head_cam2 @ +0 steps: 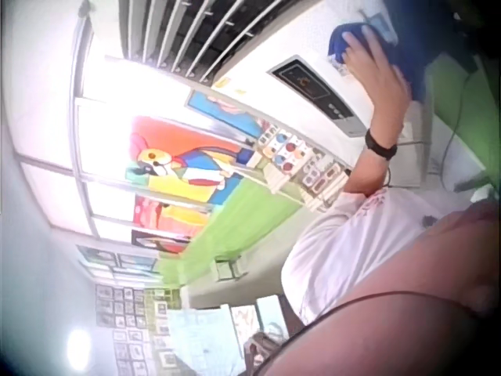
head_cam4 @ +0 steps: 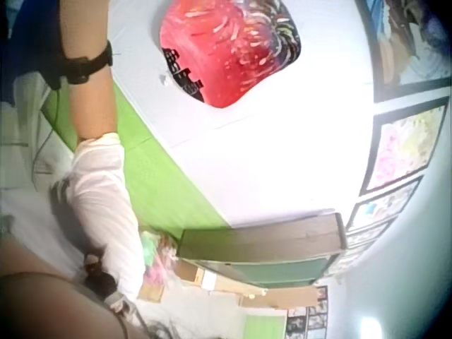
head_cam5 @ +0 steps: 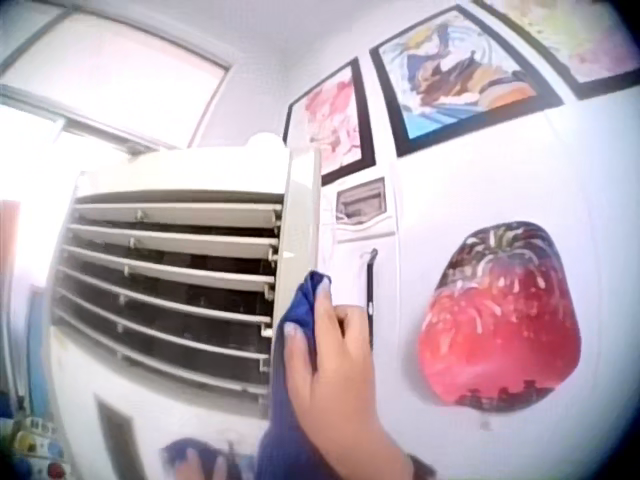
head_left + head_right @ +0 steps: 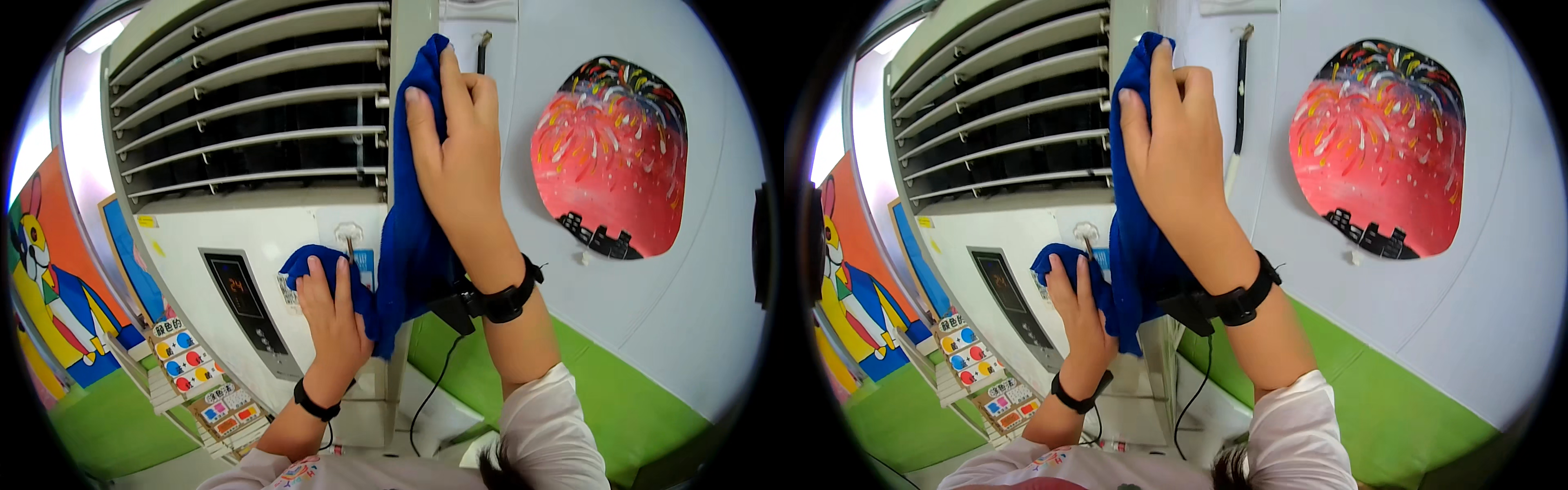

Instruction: The person wipes down a wooden table and then cleans the surfaces of a standing air conditioner with a cloth.

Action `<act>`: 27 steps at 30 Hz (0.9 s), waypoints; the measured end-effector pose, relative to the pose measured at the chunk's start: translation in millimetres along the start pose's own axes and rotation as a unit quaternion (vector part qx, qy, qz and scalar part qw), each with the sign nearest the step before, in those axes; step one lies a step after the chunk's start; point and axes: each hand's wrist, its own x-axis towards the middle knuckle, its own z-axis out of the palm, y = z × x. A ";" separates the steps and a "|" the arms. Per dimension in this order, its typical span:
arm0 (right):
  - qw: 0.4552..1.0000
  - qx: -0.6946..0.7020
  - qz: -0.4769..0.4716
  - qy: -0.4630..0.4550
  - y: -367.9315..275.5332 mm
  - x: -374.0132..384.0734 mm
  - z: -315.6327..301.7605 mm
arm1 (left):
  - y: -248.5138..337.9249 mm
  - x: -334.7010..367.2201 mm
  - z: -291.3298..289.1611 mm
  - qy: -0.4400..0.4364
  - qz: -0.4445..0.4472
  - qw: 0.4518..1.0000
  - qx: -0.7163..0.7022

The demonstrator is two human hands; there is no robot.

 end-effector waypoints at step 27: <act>0.988 -0.094 0.010 -0.121 -12.6 -49.5 -15.2 | -10.9 -1.3 -24.8 -0.094 0.012 0.994 -0.060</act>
